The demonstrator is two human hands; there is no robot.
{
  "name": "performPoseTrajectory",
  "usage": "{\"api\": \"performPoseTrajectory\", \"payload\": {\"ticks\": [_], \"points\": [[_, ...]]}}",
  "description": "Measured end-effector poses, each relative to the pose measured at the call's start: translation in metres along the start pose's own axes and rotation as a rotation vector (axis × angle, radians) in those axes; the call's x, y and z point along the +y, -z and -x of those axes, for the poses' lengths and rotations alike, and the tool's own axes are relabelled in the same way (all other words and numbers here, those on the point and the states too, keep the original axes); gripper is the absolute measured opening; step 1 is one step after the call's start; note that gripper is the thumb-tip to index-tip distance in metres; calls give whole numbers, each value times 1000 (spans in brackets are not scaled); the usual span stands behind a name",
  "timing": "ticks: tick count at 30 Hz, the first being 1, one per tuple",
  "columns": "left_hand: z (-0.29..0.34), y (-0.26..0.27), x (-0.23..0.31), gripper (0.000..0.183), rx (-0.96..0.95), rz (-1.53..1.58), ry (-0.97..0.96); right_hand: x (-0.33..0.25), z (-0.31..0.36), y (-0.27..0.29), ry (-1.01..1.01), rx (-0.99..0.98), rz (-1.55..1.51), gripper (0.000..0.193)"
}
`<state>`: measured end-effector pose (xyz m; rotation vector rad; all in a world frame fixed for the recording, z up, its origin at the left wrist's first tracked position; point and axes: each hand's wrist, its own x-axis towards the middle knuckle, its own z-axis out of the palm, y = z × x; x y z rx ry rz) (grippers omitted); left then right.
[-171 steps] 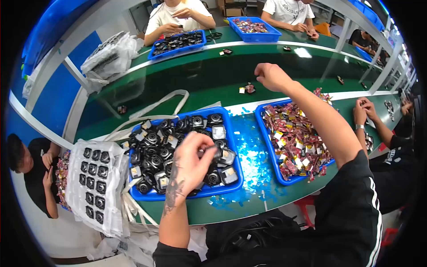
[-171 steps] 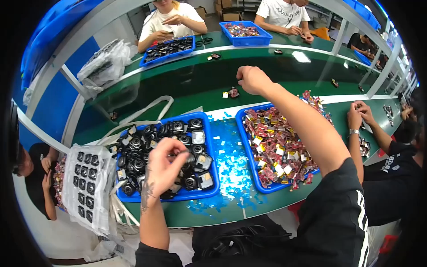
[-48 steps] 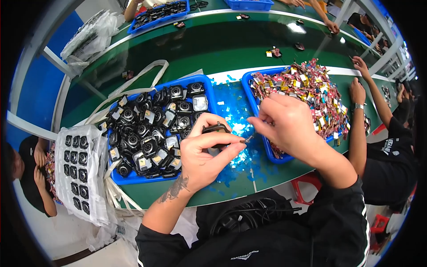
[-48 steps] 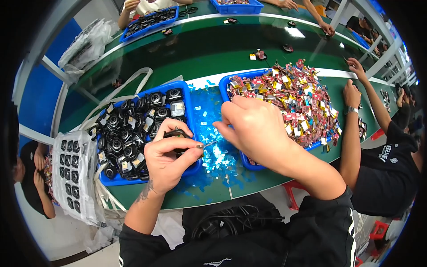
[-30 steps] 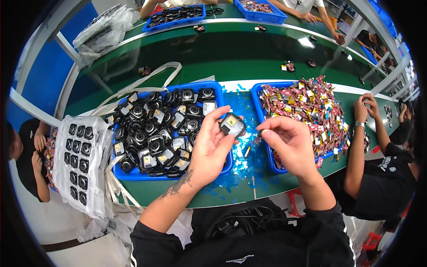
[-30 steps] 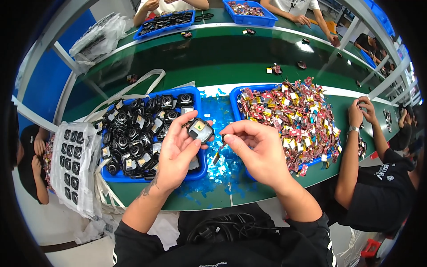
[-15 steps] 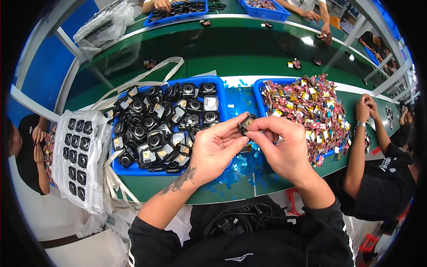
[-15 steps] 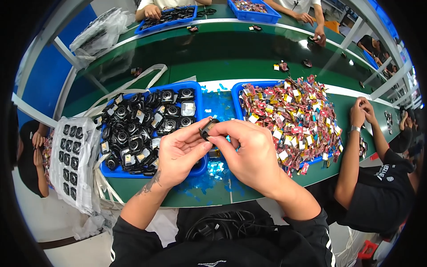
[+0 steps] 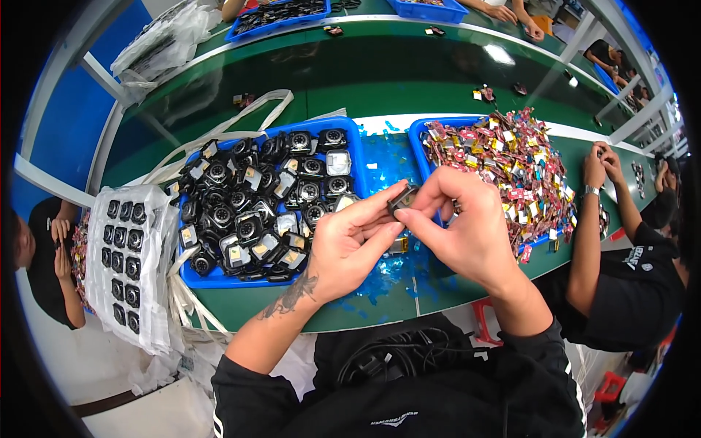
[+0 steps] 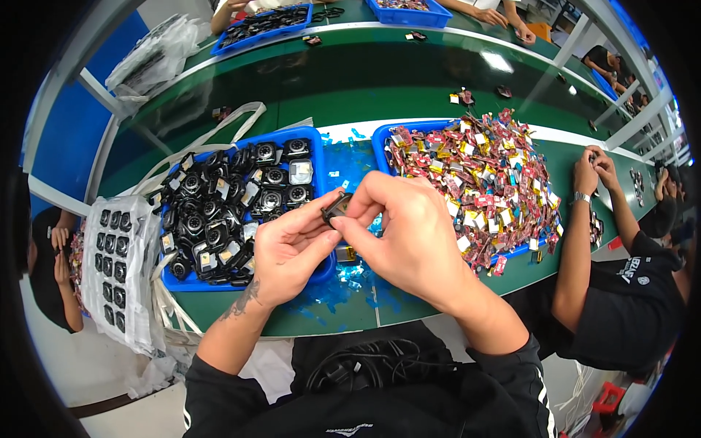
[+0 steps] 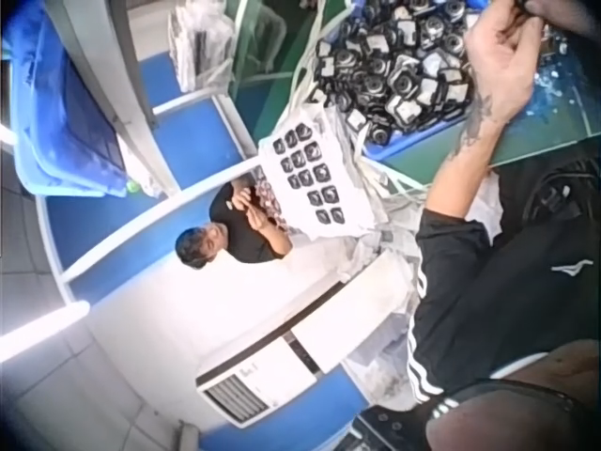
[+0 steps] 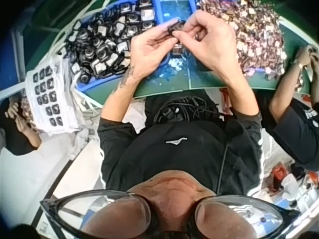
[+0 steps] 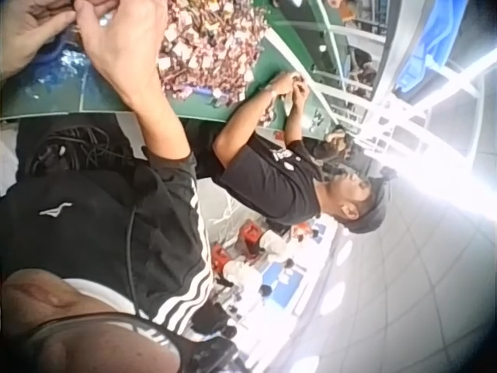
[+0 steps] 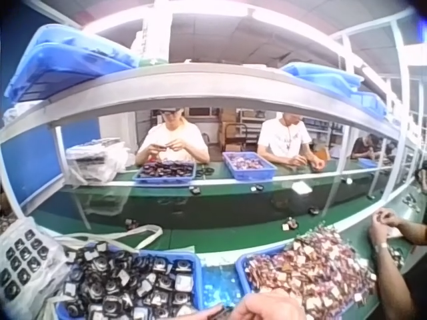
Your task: Manually assemble small electronic parts and components on a factory production line.
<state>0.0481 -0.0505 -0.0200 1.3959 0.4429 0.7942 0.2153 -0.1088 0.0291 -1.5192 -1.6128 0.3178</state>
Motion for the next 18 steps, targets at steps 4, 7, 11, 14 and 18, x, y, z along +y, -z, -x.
{"api": "performPoseTrajectory", "payload": {"ticks": [4, 7, 11, 14, 18], "points": [[0, -1, 1, 45, -18, 91, 5, -1, 0, 1, 77, 60, 45, 32], [-3, 1, -1, 48, -39, 51, -68, 6, -3, 4, 18, 24, -44, 30], [-3, -7, 9, 56, 123, 262, -23, 9, 11, 10, -191, 3, -457, 24], [-4, -4, -1, 50, 87, 285, -75, 16, 29, 10, -226, -106, -426, 22], [-1, 0, 9, 34, 24, -461, -227, 9, 26, 9, -345, -55, -649, 15]]}}
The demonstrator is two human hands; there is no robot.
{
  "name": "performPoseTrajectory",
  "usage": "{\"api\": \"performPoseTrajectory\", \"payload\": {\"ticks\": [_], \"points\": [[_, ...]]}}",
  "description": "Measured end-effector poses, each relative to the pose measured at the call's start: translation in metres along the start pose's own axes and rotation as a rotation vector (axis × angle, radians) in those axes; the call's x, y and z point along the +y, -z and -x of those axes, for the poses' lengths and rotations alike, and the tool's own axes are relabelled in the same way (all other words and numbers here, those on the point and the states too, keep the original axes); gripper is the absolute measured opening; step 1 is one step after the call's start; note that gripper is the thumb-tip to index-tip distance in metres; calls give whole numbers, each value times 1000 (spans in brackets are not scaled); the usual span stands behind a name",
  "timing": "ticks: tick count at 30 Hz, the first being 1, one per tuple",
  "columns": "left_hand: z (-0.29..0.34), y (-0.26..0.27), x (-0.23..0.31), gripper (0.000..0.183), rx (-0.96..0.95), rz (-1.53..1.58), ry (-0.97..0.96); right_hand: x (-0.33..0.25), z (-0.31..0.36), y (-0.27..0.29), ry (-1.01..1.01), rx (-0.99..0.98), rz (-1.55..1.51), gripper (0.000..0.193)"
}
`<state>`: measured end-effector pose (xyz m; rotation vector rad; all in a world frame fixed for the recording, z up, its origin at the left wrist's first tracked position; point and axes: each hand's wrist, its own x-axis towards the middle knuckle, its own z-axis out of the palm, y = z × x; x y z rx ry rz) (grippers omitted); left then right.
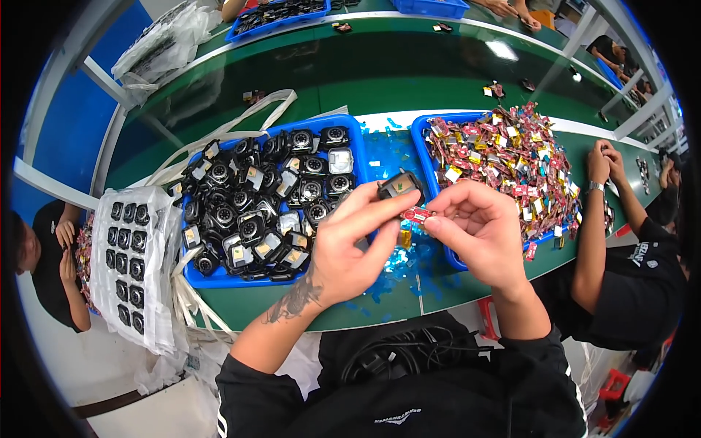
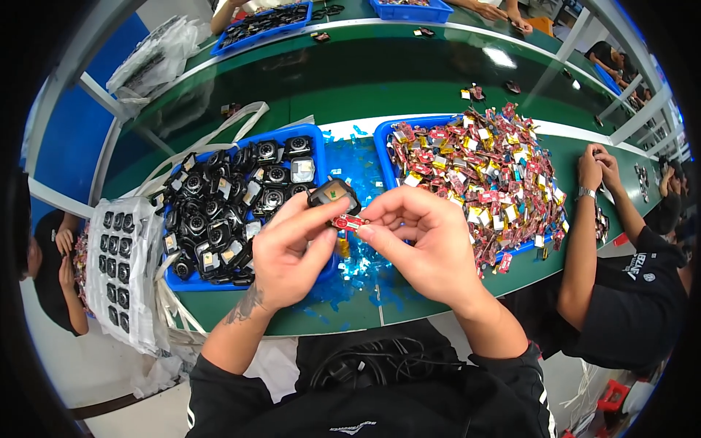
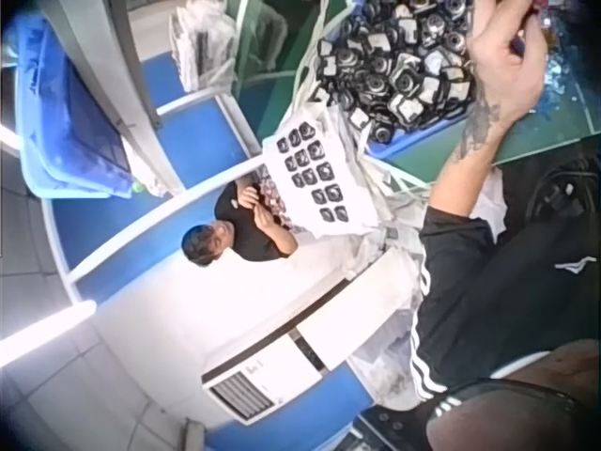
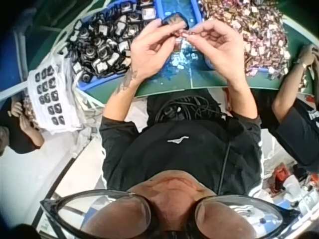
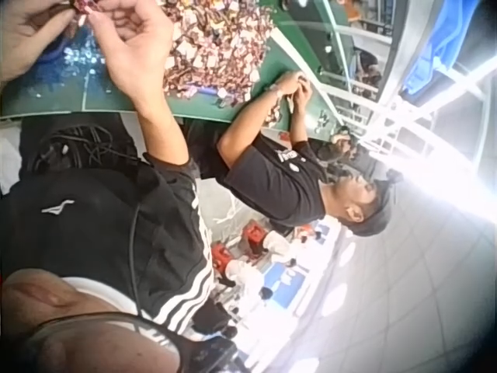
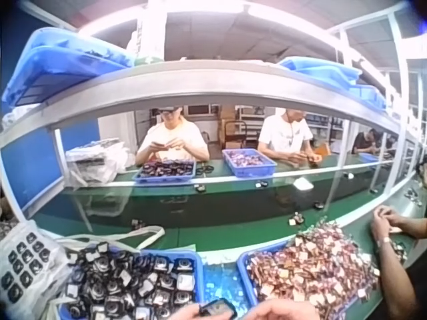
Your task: Manually assemble small electronic parts and components on a factory production line.
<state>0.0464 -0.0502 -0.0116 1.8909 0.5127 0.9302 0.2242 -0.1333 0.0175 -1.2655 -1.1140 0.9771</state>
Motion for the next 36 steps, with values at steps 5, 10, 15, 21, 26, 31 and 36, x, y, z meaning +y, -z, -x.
{"api": "performPoseTrajectory", "payload": {"ticks": [5, 10, 15, 21, 26, 31, 36], "points": [[-3, -1, -4, 28, 101, -100, -204, -2, 2, 9, -19, -66, -57, 12], [0, 1, -4, 20, -20, 4, -50, 1, -1, 14, -21, -151, -220, 10], [2, -6, -10, 17, -5, 238, 113, 3, 6, 5, -10, -76, -137, 14], [1, -14, -4, 30, 52, 552, 234, 12, 0, -7, 116, 82, 155, 26], [5, -15, -10, 35, 36, 573, 230, 14, 0, -9, 126, 113, 211, 28], [4, -18, -8, 43, 73, 527, 225, 8, -1, -6, 64, 118, 285, 32], [3, -19, -4, 53, 132, 550, 286, 18, -6, -11, 186, 157, 390, 39]]}}
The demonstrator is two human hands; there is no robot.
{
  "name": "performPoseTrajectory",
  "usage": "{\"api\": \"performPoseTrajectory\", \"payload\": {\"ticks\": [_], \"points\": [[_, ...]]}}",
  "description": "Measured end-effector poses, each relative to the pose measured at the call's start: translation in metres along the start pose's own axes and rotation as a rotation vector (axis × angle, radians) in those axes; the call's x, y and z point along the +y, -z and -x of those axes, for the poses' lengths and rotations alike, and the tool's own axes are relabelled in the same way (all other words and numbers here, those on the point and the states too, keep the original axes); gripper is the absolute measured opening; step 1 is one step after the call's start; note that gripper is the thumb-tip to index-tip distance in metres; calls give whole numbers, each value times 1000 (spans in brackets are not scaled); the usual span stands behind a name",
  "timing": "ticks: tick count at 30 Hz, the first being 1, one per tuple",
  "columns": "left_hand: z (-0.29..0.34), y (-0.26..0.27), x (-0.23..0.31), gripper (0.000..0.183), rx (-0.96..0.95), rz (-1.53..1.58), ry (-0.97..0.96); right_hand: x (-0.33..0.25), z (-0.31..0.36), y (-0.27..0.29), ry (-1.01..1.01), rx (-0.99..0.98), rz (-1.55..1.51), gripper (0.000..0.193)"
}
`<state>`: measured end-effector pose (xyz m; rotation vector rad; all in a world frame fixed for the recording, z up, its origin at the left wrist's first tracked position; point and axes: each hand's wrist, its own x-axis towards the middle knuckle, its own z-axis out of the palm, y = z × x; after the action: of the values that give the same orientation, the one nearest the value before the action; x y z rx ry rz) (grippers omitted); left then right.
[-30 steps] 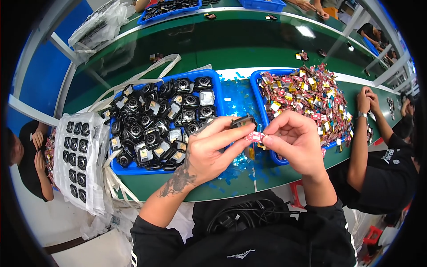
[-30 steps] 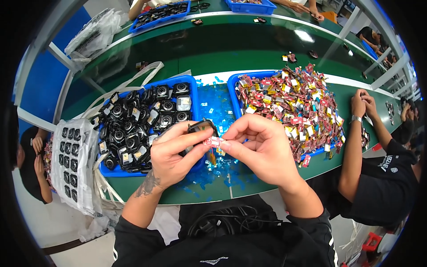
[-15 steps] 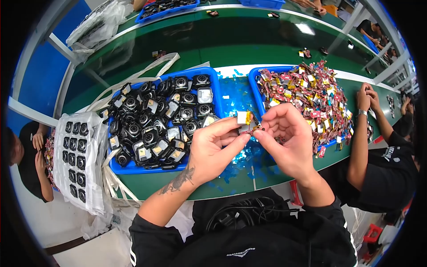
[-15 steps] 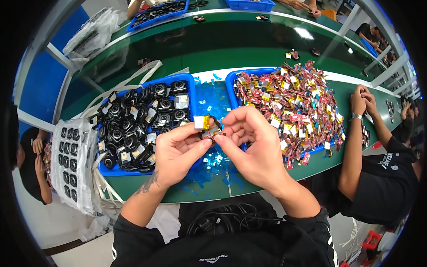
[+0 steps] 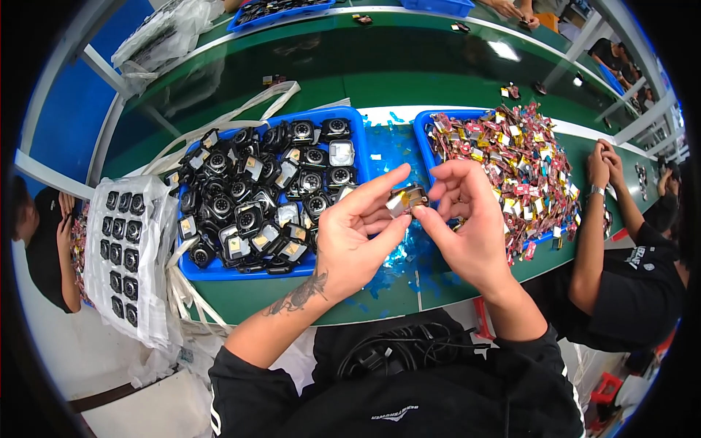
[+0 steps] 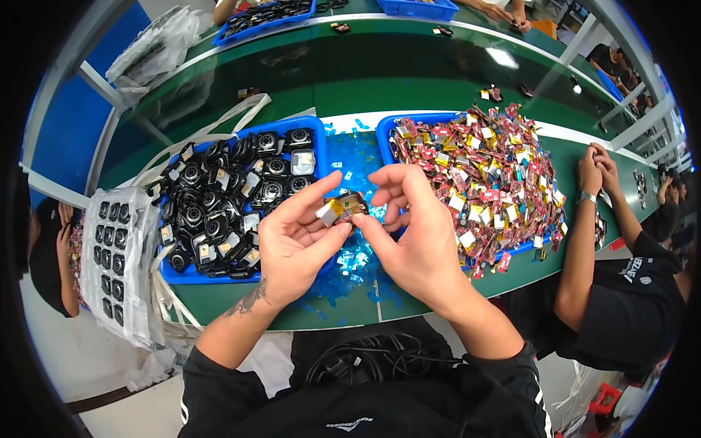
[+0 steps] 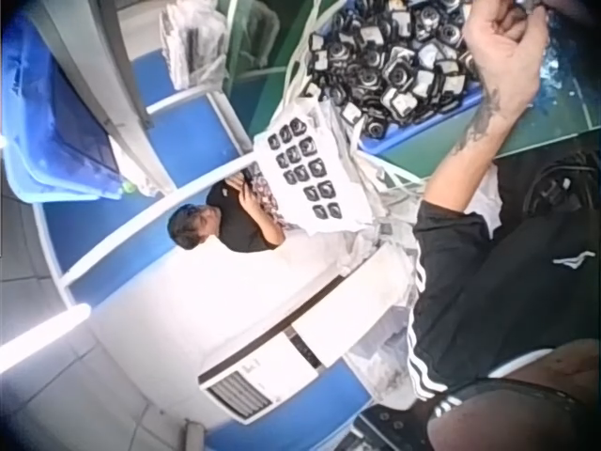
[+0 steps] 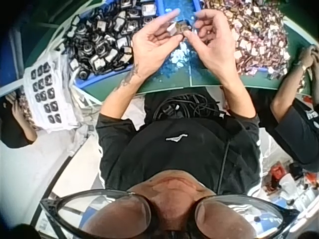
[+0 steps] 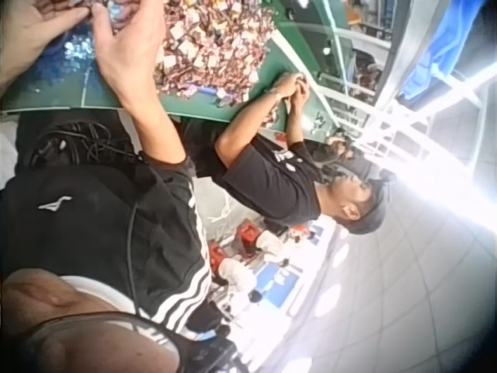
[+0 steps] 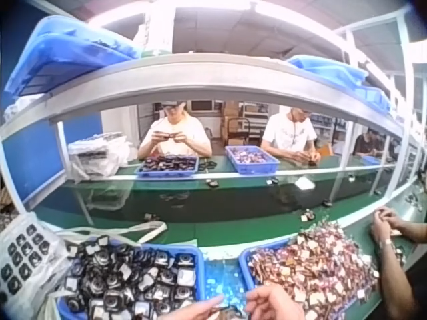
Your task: Manually assemble small electronic parts and components on a factory production line.
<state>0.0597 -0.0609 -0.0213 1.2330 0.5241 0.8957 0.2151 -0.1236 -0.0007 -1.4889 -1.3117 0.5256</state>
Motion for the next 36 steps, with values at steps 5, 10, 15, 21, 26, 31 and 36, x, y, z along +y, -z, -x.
{"api": "performPoseTrajectory", "payload": {"ticks": [5, 10, 15, 21, 26, 31, 36], "points": [[1, 3, 2, 81, 55, 144, 12, -10, -9, -11, 187, -92, 196, 43], [0, 0, -2, 91, 214, -231, -262, -14, -103, 1, 131, -302, 245, 43], [0, 6, -3, 61, 45, -1012, -993, 65, -232, -12, -87, -246, 691, 48], [-1, 13, -6, 61, -27, -1123, -1063, 107, -255, -16, -194, -333, 852, 36], [-2, 4, -4, 54, -102, -1080, -1065, 60, -229, -38, 331, -198, 805, 22], [0, 6, -4, 53, -74, -1085, -1067, 24, -160, -88, 435, -685, 948, 36], [5, 7, -12, 58, 140, -820, -771, 28, -152, -86, 439, -558, 891, 17]]}}
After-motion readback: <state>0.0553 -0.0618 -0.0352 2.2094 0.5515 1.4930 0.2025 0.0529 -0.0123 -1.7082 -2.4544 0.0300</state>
